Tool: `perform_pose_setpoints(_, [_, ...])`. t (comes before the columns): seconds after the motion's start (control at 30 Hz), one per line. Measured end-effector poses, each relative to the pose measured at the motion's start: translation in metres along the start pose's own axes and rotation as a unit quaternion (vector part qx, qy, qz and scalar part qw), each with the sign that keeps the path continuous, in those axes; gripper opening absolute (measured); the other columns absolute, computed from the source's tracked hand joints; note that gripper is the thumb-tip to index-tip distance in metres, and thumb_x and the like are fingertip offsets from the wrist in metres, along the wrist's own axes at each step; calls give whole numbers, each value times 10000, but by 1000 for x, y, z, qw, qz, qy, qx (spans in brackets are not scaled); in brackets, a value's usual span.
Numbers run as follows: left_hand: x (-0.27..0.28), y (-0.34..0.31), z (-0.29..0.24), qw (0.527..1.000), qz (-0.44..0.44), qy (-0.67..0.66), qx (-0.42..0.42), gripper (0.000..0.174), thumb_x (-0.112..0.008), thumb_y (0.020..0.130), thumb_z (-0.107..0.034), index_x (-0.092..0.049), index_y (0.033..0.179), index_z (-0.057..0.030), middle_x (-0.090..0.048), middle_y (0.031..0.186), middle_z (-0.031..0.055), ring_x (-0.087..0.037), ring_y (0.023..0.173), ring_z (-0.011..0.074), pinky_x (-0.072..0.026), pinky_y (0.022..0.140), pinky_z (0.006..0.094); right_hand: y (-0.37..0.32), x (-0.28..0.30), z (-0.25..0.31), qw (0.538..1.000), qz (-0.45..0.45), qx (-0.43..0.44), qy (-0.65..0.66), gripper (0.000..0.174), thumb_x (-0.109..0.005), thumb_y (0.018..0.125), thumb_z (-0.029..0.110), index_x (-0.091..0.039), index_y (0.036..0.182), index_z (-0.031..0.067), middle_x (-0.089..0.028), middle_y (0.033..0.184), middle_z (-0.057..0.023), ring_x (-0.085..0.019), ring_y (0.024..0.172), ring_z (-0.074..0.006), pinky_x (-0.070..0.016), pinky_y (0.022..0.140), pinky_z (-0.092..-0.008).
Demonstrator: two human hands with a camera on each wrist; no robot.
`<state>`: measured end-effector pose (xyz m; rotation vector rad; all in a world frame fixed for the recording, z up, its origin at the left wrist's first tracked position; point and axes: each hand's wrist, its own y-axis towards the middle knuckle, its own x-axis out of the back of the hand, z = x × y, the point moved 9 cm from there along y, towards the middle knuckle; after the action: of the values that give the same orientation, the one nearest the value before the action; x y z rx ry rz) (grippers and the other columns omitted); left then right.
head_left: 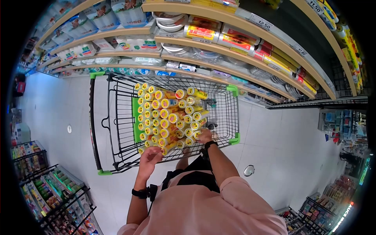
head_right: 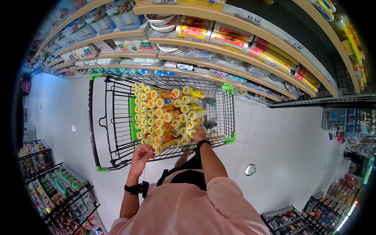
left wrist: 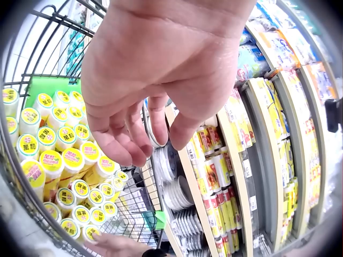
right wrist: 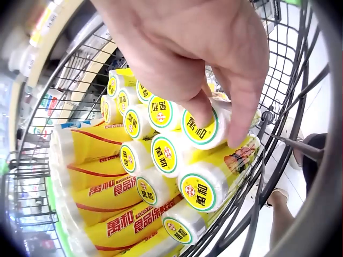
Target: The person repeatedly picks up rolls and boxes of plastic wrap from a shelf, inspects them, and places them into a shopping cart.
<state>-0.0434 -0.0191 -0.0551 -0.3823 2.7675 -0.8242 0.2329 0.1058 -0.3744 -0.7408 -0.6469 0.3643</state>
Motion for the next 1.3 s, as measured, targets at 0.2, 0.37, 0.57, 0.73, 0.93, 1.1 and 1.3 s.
perform_pose_setpoints(0.2, [-8, 7, -8, 1000, 11, -1, 0, 149, -632, 928, -60, -596, 1072, -45, -644, 1020, 36, -633, 868, 127, -517, 769, 259, -53, 40, 41, 997, 22, -46, 57, 441, -700, 735, -82, -623, 1165, -24, -655, 1064, -159, -693, 843, -308, -607, 553, -380])
perform_pose_setpoints(0.37, [-28, 11, -34, 999, 40, 3, -29, 117, -648, 927, -87, -611, 1029, -41, -652, 980, 29, -635, 869, 123, -506, 758, 256, -61, 70, 35, 964, 32, -50, 260, 307, -632, 808, -63, -597, 1112, -66, -620, 999, -184, -689, 801, -313, -623, 592, -394])
perform_pose_setpoints(0.57, [-54, 22, -44, 992, 90, 43, -71, 99, -673, 918, -110, -612, 944, -36, -660, 879, 15, -614, 794, 89, -494, 734, 244, -121, 140, 66, 940, 51, -48, 334, 329, -665, 843, 20, -570, 1158, -6, -671, 989, -135, -710, 780, -273, -618, 671, -359])
perform_pose_setpoints(0.73, [-91, 24, -50, 990, 126, -49, -49, 105, -668, 921, -103, -581, 947, -50, -646, 887, 15, -633, 803, 101, -513, 690, 241, -167, 192, 68, 938, 22, 17, 346, 225, -604, 945, 85, -573, 1150, -1, -674, 1008, -132, -710, 824, -243, -609, 688, -334])
perform_pose_setpoints(0.93, [-137, 29, -56, 976, 180, 29, -121, 235, -636, 854, 11, -551, 1060, -63, -639, 923, 8, -623, 782, 82, -464, 620, 204, -219, 243, 56, 941, -19, 51, 335, 156, -600, 941, 78, -625, 1088, 30, -663, 856, -83, -661, 692, -170, -558, 637, -284])
perform_pose_setpoints(1.1, [-173, 18, -64, 980, 176, 16, -86, 348, -526, 760, 114, -550, 1063, -55, -644, 953, 21, -566, 740, 72, -463, 622, 214, -240, 281, 58, 946, -16, 84, 314, 185, -575, 884, 11, -634, 1060, 16, -619, 770, -47, -587, 603, -122, -496, 583, -253])
perform_pose_setpoints(1.3, [-230, 6, -68, 975, 157, -16, -158, 231, -558, 820, 57, -558, 1016, -66, -613, 974, 6, -568, 800, 82, -482, 667, 242, -246, 345, 49, 943, -27, 136, 303, 224, -545, 857, -6, -629, 1064, 4, -608, 762, -47, -599, 623, -132, -504, 585, -266])
